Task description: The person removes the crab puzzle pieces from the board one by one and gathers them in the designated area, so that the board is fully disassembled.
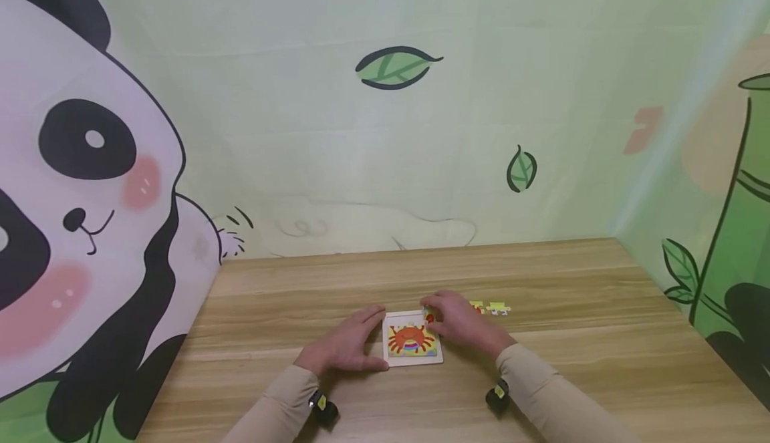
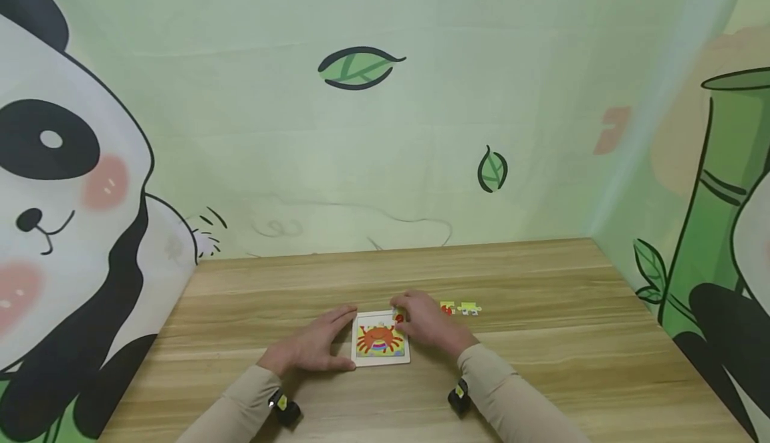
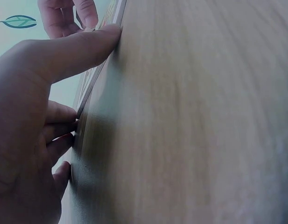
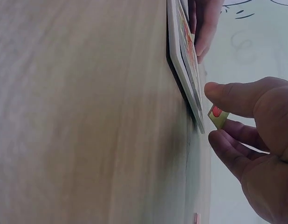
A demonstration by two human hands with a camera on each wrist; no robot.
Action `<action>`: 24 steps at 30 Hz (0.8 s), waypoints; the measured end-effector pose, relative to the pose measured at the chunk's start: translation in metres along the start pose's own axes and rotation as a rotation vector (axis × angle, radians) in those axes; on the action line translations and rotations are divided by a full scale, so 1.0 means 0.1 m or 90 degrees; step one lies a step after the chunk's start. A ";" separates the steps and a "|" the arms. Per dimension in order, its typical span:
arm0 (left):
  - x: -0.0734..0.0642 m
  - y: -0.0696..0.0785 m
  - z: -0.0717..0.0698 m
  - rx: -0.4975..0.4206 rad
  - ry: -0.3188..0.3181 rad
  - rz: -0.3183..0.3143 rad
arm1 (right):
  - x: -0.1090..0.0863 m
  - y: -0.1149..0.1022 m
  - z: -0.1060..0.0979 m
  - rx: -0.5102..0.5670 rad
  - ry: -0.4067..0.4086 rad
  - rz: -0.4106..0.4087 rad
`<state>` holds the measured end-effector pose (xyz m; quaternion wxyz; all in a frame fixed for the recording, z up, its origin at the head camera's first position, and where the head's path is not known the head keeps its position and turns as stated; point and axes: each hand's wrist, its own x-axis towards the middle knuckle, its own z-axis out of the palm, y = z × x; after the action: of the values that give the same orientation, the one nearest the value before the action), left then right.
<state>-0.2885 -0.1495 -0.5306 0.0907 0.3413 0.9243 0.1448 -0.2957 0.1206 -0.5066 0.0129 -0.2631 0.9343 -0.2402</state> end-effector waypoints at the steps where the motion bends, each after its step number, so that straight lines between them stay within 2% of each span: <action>1: 0.00 0.00 0.00 0.000 0.001 0.001 | 0.00 0.00 -0.01 -0.001 0.000 -0.002; 9: 0.00 -0.01 0.00 0.002 0.003 0.005 | -0.03 0.07 -0.09 -0.037 0.007 -0.019; 18: -0.01 -0.01 -0.02 -0.006 0.004 0.005 | -0.10 0.22 -0.18 -0.037 0.012 0.037; 24: 0.00 -0.01 0.00 -0.001 0.009 0.010 | -0.16 0.28 -0.24 -0.043 0.034 0.019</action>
<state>-0.2887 -0.1502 -0.5304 0.0836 0.3473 0.9222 0.1483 -0.2989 0.1608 -0.4998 -0.0175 -0.2429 0.9457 -0.2151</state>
